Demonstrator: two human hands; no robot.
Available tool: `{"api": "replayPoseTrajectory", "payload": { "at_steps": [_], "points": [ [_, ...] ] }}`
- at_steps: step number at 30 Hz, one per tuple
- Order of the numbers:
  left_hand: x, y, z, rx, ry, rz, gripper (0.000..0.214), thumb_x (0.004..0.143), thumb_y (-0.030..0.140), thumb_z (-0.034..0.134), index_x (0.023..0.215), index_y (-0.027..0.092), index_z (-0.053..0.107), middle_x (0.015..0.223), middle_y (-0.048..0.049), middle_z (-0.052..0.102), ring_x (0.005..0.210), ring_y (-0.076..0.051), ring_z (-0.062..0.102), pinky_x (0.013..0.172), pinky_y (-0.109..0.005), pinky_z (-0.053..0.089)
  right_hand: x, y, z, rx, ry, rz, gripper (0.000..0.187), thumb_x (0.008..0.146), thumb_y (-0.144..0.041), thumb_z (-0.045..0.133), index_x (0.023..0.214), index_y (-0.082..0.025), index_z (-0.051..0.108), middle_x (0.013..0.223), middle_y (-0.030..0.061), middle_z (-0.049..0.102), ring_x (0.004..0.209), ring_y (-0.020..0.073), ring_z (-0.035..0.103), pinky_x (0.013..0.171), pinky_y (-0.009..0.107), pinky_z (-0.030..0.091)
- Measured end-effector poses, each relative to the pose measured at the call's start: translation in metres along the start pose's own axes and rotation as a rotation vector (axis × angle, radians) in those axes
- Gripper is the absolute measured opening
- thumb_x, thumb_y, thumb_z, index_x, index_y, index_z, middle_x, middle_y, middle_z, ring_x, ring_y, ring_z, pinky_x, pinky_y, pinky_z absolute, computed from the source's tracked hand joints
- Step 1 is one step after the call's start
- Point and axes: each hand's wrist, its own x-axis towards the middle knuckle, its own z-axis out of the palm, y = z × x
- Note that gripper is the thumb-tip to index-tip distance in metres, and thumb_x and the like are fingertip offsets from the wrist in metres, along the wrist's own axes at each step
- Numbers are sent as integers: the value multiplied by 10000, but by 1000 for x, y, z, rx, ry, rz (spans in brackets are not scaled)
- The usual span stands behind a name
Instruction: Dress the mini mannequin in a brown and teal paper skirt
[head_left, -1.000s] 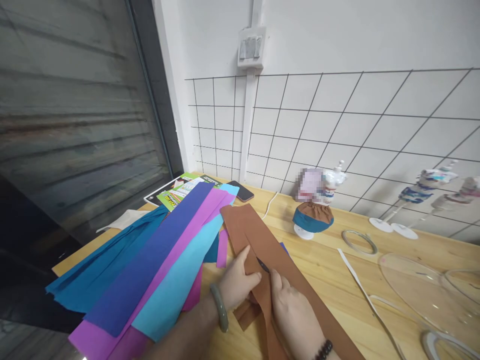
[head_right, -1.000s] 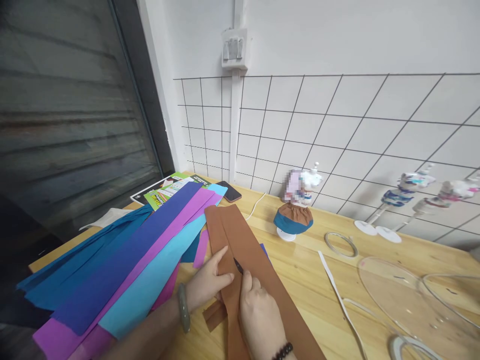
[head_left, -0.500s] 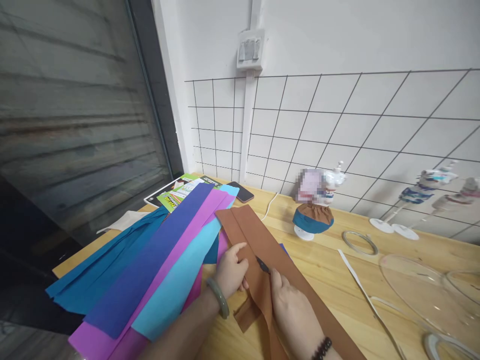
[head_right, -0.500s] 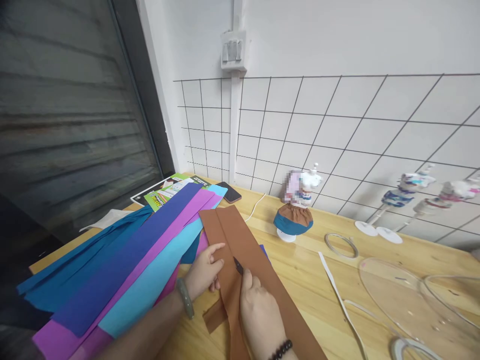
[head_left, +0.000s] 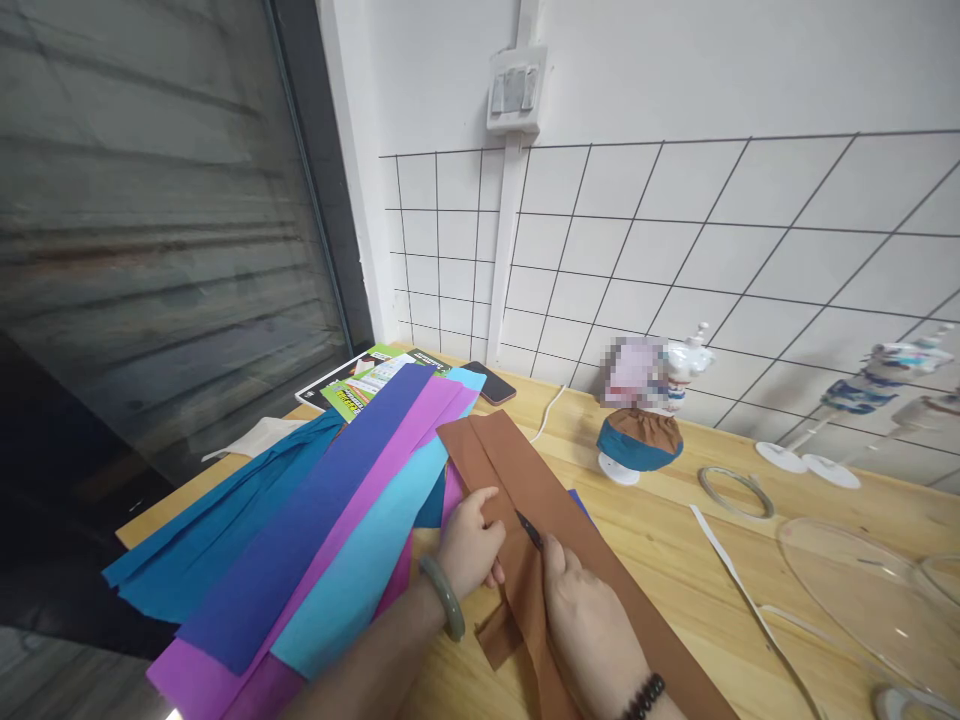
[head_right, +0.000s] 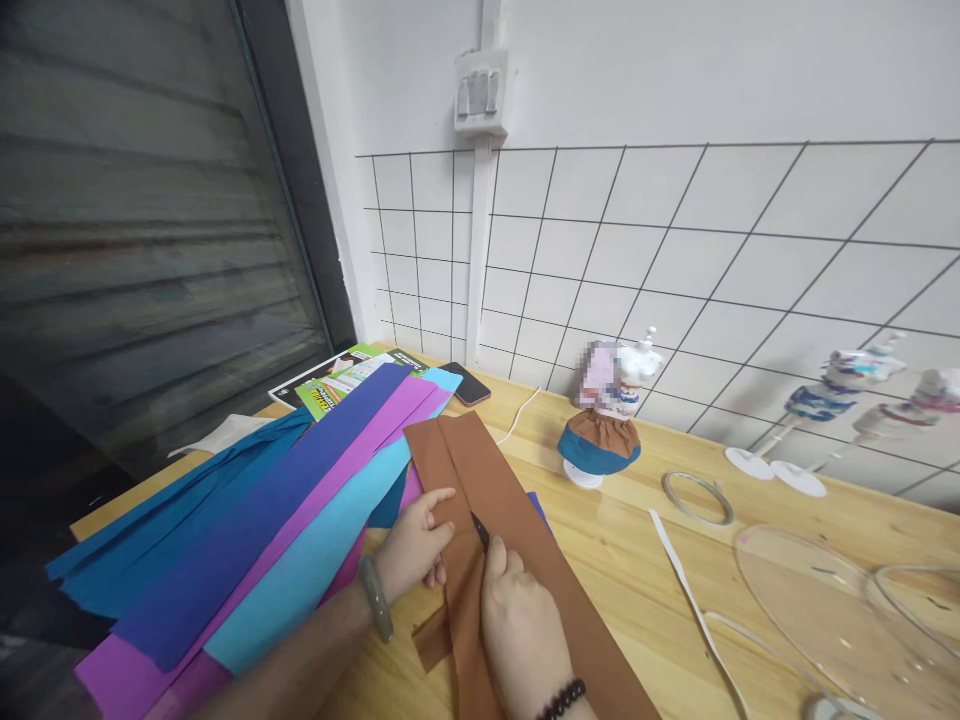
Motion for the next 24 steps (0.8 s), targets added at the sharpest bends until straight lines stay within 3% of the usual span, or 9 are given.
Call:
{"api": "replayPoseTrajectory", "payload": {
  "at_steps": [8, 17, 24],
  "points": [
    [-2, 2, 0, -10, -2, -2, 490, 744, 134, 405, 1228, 157, 335, 586, 78, 408, 291, -45, 464, 260, -132, 281, -1, 2, 3, 1, 29, -19, 459, 747, 46, 298, 1174, -46, 440, 870, 143, 622, 750, 177, 636, 640, 244, 491],
    [-2, 2, 0, -32, -17, 1, 499, 747, 159, 403, 1239, 151, 324, 771, -11, 534, 294, -45, 467, 270, -164, 301, 12, 0, 4, -34, 81, -25, 427, 760, 18, 316, 1162, -66, 433, 857, 126, 623, 692, 152, 630, 578, 208, 469],
    [0, -1, -1, -42, -3, 12, 505, 738, 175, 415, 1234, 160, 327, 787, -10, 535, 286, -27, 458, 265, -141, 280, 8, 4, 6, -1, 91, -33, 443, 739, 36, 312, 1154, -62, 430, 889, 134, 621, 713, 176, 633, 586, 248, 481]
  ]
}}
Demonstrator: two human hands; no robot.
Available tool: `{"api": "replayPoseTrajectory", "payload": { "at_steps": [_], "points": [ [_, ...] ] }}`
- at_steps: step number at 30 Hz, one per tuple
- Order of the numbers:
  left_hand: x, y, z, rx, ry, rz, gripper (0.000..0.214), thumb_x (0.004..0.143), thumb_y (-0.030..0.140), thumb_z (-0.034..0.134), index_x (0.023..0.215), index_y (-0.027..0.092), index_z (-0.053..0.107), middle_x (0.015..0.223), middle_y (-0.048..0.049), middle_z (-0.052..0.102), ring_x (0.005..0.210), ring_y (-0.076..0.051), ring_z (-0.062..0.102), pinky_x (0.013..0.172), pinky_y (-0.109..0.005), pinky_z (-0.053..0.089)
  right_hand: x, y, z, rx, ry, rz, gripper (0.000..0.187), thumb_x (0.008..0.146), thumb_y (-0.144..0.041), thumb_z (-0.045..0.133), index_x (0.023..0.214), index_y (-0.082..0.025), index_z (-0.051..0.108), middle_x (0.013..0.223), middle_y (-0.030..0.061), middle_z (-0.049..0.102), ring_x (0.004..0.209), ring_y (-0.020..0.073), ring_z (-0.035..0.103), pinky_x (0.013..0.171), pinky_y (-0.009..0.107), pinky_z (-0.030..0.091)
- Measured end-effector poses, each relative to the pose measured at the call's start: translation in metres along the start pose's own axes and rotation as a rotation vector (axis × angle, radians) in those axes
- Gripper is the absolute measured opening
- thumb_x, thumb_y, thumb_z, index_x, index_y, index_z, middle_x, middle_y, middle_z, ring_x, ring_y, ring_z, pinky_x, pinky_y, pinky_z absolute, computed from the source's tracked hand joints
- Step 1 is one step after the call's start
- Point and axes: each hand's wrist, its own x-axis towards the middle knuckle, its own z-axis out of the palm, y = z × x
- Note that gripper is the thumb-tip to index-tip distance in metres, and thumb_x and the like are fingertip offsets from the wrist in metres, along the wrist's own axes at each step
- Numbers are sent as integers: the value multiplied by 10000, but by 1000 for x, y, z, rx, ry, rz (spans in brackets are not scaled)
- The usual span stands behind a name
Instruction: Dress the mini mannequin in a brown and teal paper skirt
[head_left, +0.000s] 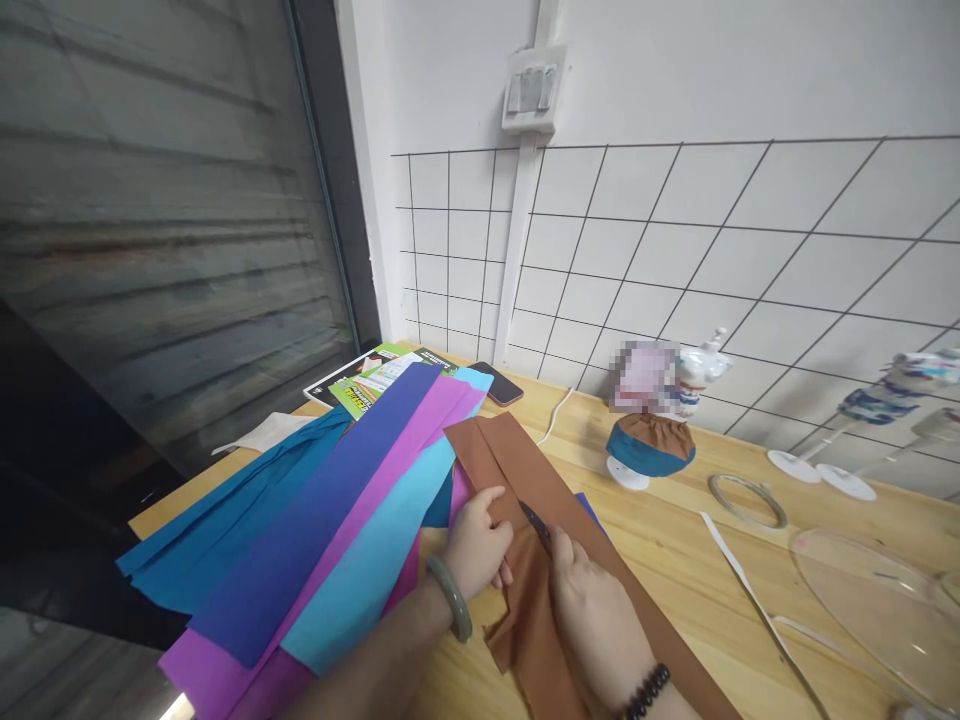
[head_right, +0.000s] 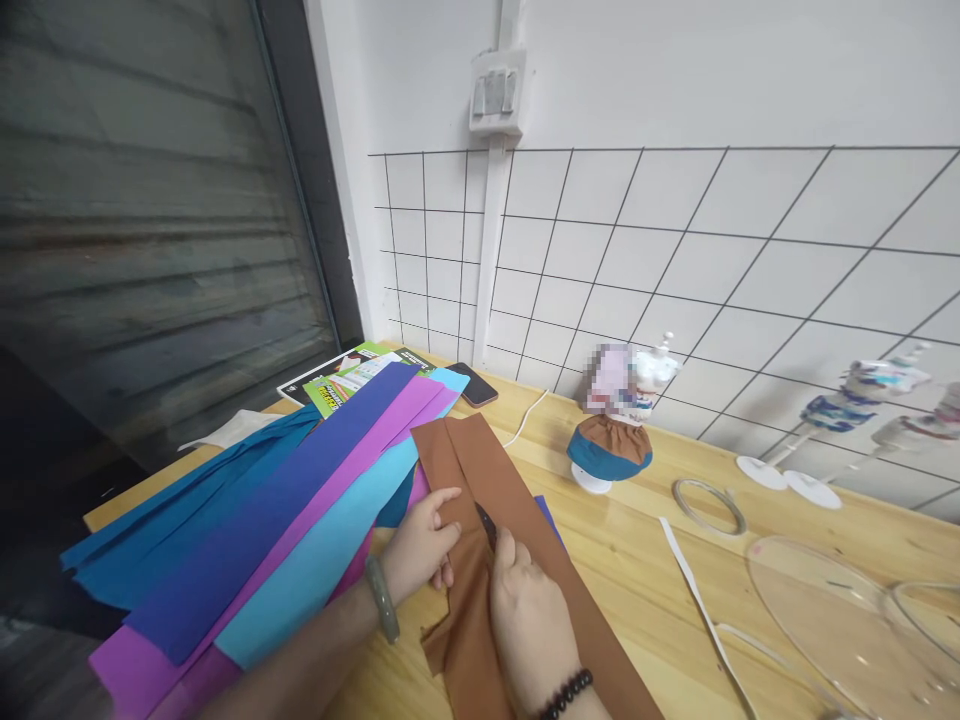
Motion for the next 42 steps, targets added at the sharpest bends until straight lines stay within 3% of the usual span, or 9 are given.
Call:
{"api": "replayPoseTrajectory", "payload": {
  "at_steps": [6, 14, 32, 42],
  "points": [
    [0, -1, -1, 2, -8, -7, 512, 741, 180, 417, 1242, 155, 316, 811, -26, 550, 287, -19, 454, 271, -134, 269, -3, 1, -2, 15, 4, -4, 415, 743, 22, 335, 1130, -76, 448, 864, 125, 623, 755, 176, 633, 609, 234, 476],
    [2, -5, -1, 8, -13, 6, 519, 733, 189, 419, 1241, 169, 317, 872, -39, 534, 292, -20, 459, 259, -141, 272, 4, -3, -1, -17, 6, -4, 441, 740, 36, 325, 1152, -73, 439, 833, 112, 621, 663, 168, 633, 540, 233, 471],
    [-1, 1, -2, 6, -15, -13, 508, 742, 154, 416, 1240, 172, 315, 614, 67, 434, 288, -44, 456, 270, -143, 266, 13, -2, 2, -53, 7, -29, 441, 754, 23, 328, 1184, -33, 410, 899, 137, 615, 709, 176, 626, 558, 240, 476],
    [-1, 0, -1, -8, -20, -17, 509, 741, 149, 410, 1241, 168, 316, 678, 49, 430, 286, -43, 458, 256, -156, 285, 16, -3, 3, -59, -34, -23, 440, 754, 37, 318, 1174, -42, 423, 886, 137, 621, 720, 168, 630, 606, 231, 471]
  ]
}}
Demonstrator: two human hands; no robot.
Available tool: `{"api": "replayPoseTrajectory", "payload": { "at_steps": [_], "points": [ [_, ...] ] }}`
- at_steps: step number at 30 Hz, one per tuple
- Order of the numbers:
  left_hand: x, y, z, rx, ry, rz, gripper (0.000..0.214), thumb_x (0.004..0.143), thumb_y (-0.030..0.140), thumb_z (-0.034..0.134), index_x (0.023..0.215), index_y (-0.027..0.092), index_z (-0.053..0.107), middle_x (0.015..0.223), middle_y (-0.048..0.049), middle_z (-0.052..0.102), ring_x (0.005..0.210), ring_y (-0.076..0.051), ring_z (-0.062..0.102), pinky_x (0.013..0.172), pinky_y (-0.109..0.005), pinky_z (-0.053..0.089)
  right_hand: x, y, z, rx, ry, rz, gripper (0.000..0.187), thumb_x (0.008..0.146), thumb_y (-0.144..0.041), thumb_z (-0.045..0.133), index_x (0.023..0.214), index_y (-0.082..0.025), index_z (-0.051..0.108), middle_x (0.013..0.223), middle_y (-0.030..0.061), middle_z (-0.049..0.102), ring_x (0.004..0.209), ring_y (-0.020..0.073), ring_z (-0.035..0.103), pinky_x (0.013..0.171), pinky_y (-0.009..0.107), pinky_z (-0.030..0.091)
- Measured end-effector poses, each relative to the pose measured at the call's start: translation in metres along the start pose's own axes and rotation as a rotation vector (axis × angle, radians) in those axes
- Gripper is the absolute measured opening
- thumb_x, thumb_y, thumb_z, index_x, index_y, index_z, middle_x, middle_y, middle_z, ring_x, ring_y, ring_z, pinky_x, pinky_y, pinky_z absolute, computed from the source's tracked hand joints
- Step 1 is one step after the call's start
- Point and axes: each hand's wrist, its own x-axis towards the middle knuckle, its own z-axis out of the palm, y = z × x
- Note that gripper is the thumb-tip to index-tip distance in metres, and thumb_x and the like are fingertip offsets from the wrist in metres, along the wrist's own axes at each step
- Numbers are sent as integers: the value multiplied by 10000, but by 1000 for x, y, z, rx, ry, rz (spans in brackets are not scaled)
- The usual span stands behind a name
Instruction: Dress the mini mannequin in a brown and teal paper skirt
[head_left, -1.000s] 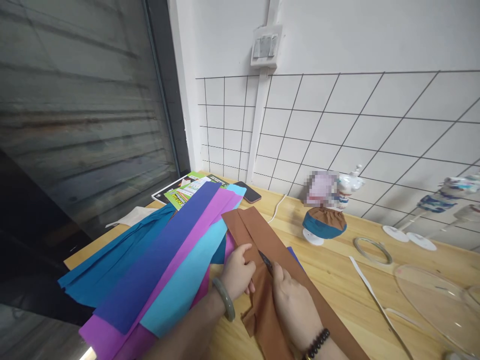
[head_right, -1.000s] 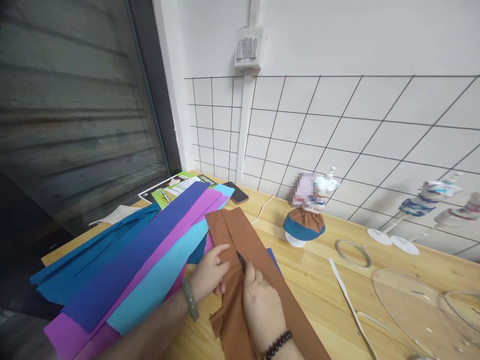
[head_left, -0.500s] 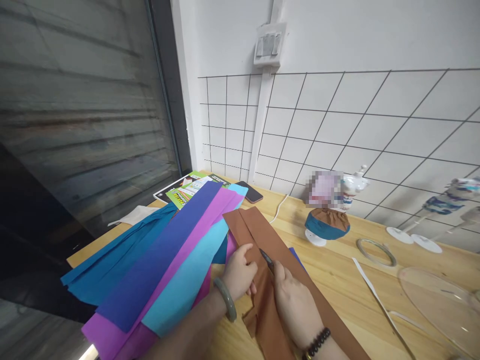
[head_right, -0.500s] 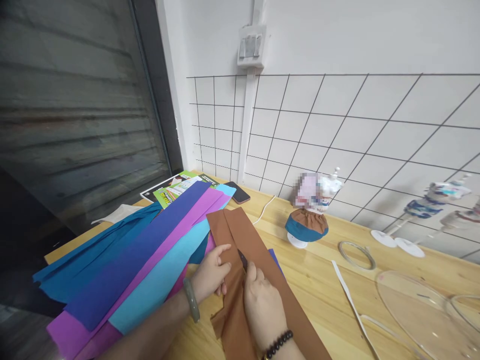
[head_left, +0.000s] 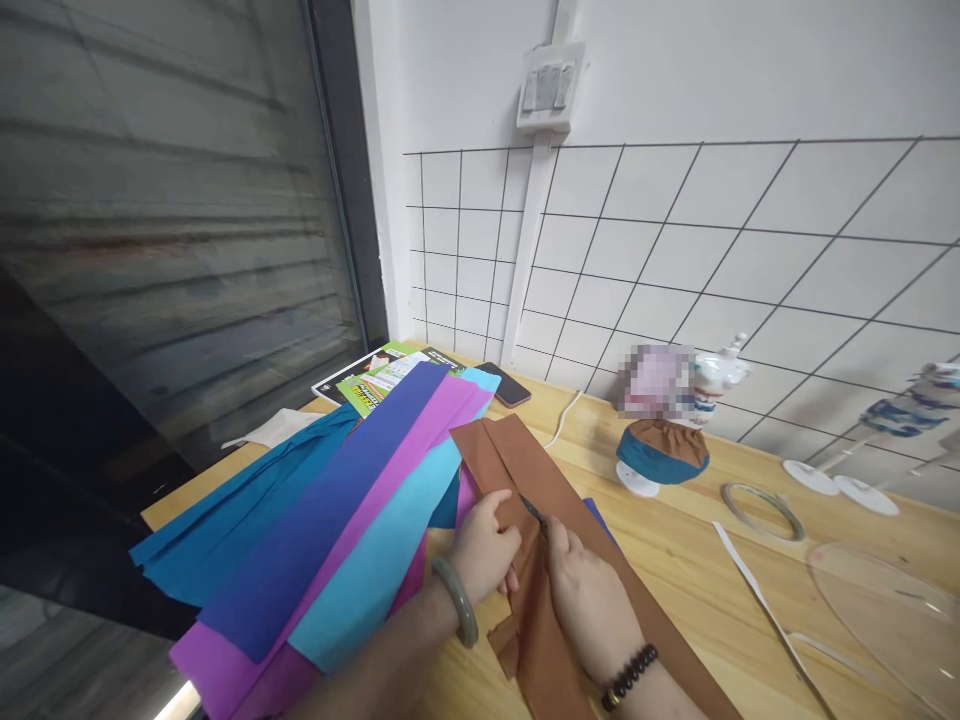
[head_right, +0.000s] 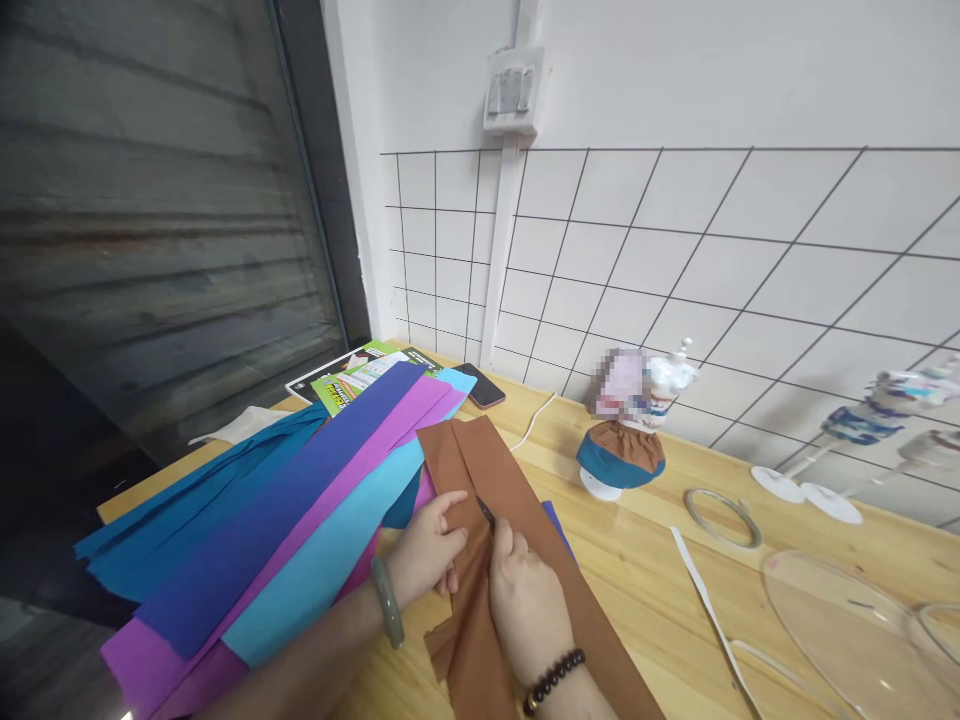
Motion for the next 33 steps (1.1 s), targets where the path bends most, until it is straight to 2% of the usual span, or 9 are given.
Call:
{"api": "replayPoseTrajectory", "payload": {
  "at_steps": [6, 16, 26, 33],
  "points": [
    [2, -5, 1, -8, -10, 10, 512, 741, 167, 421, 1240, 175, 310, 635, 61, 444, 292, -39, 457, 272, -138, 286, 2, 1, 4, 33, 30, -6, 445, 748, 33, 314, 1176, -34, 415, 900, 145, 611, 725, 170, 629, 602, 240, 475],
    [1, -3, 0, -30, -15, 10, 503, 733, 142, 412, 1229, 174, 332, 613, 66, 421, 283, -52, 448, 244, -151, 295, 12, -2, 1, 17, -2, -10, 469, 720, 38, 336, 1180, -22, 407, 871, 140, 617, 711, 184, 632, 574, 251, 474],
    [4, -7, 0, -32, -16, 7, 522, 727, 153, 437, 1238, 181, 333, 641, 59, 427, 279, -47, 445, 239, -154, 293, 12, -2, 5, 5, 26, 4, 444, 719, 27, 358, 1147, -64, 433, 836, 125, 628, 680, 163, 635, 552, 218, 462],
    [16, -7, -12, 11, 101, 120, 505, 762, 267, 495, 1249, 225, 368, 720, 15, 514, 304, -24, 383, 252, -169, 286, 11, -2, 3, -5, 37, -5, 458, 717, 41, 344, 1157, -63, 419, 886, 142, 626, 706, 166, 634, 568, 223, 469]
  ]
}}
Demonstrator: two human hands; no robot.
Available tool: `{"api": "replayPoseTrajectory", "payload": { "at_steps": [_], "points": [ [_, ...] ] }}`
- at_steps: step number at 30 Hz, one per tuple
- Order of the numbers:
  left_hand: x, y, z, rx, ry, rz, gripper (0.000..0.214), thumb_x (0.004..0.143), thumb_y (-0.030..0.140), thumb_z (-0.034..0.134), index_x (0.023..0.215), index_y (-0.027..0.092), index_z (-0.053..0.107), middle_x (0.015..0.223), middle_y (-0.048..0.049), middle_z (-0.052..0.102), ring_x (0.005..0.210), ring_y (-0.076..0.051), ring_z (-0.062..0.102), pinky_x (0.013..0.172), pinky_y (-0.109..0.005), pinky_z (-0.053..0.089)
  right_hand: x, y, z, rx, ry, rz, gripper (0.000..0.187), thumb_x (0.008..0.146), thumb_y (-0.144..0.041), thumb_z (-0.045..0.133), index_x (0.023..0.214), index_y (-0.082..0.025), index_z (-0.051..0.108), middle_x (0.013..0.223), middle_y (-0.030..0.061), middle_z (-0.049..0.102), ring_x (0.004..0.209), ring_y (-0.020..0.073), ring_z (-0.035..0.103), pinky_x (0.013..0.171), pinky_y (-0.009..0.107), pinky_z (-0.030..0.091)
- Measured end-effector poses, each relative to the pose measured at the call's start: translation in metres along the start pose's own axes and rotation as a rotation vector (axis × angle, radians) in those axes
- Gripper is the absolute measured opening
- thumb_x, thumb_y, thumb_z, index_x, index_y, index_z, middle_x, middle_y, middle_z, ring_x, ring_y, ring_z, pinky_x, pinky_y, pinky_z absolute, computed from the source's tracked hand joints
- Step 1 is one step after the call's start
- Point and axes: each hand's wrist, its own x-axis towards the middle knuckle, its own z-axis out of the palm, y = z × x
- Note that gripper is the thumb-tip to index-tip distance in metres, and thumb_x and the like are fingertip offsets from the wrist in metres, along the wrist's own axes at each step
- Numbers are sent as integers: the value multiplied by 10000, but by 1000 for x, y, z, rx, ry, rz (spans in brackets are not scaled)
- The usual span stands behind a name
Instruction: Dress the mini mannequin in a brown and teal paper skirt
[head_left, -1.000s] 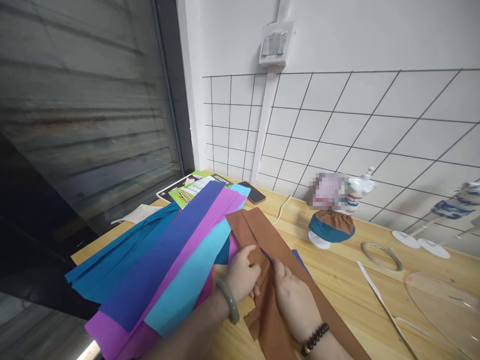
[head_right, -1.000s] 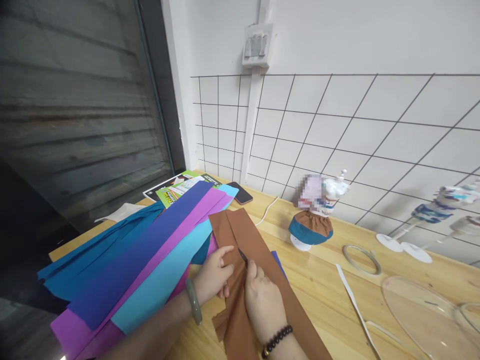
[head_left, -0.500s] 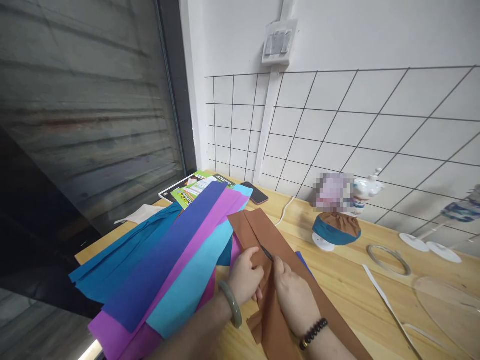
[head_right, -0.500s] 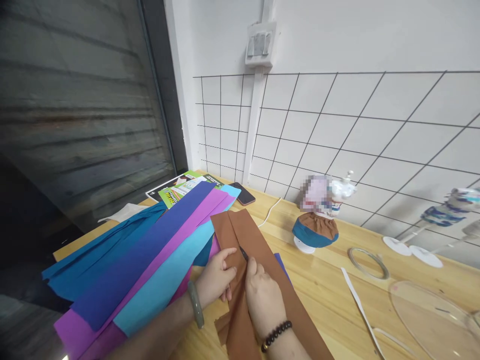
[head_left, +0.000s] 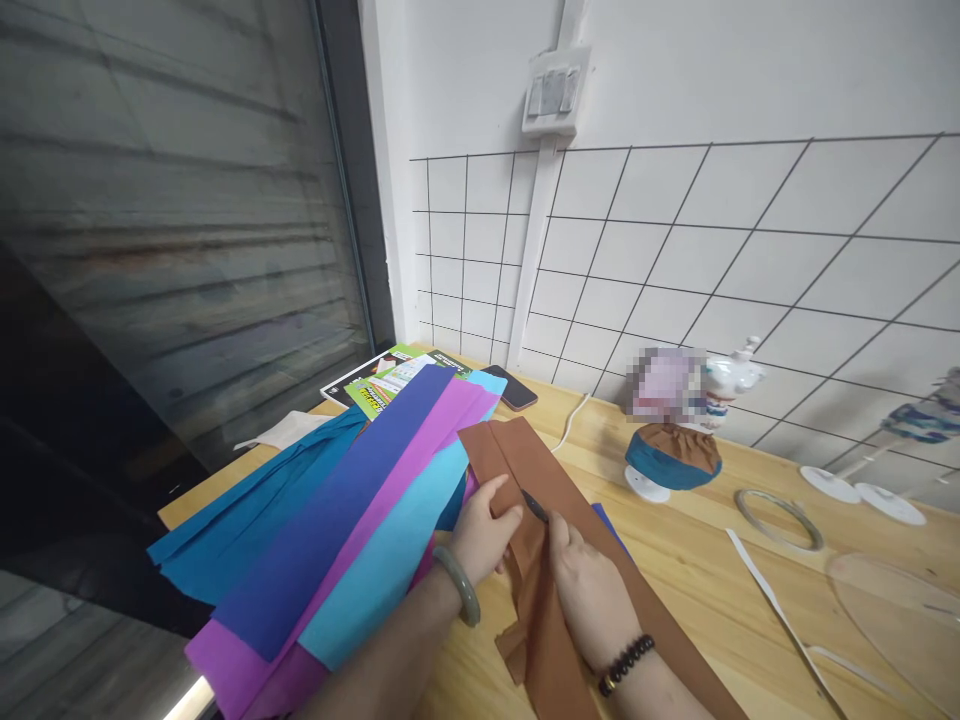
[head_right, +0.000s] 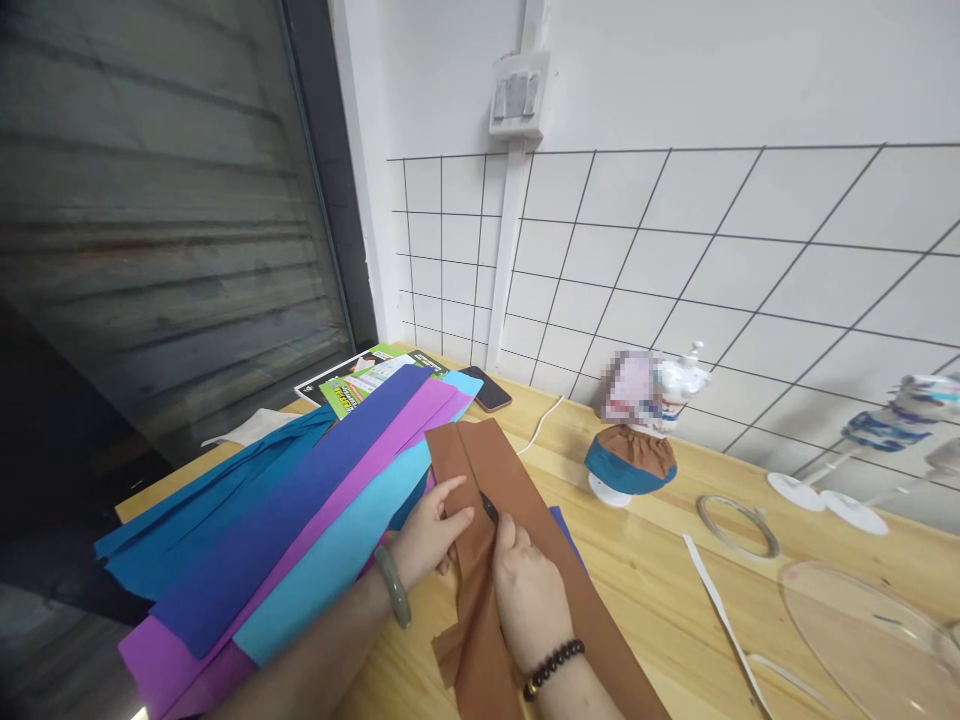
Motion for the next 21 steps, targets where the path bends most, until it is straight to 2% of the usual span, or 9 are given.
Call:
{"api": "replayPoseTrajectory", "payload": {
  "at_steps": [3, 6, 15, 21],
  "points": [
    [6, 0, -3, 16, 40, 20, 436, 777, 276, 477, 1205, 210, 426, 728, 14, 520, 283, -13, 349, 250, -176, 282, 1, 0, -1, 0, 5, -9, 454, 722, 42, 334, 1159, -55, 414, 890, 150, 624, 722, 172, 633, 558, 229, 473],
    [9, 0, -2, 18, 68, -9, 369, 788, 201, 426, 1154, 170, 466, 742, 8, 524, 265, -9, 341, 251, -180, 286, 2, 0, -2, -5, 9, -11, 428, 736, 35, 322, 1142, -43, 431, 868, 150, 624, 711, 184, 637, 539, 240, 476],
    [9, -2, 1, 26, 88, -74, 381, 782, 184, 415, 1160, 147, 454, 732, -3, 528, 301, -22, 413, 255, -155, 260, 10, 0, 3, -35, 29, -11, 428, 727, 37, 345, 1136, -56, 431, 819, 117, 619, 643, 174, 638, 491, 232, 460],
    [11, -6, 3, 30, 92, -64, 392, 782, 201, 418, 1169, 148, 446, 848, -36, 557, 307, -13, 414, 251, -151, 265, 15, 0, 5, -51, 35, -22, 415, 737, 35, 344, 1124, -81, 437, 805, 101, 611, 636, 159, 638, 478, 210, 452]
  ]
}}
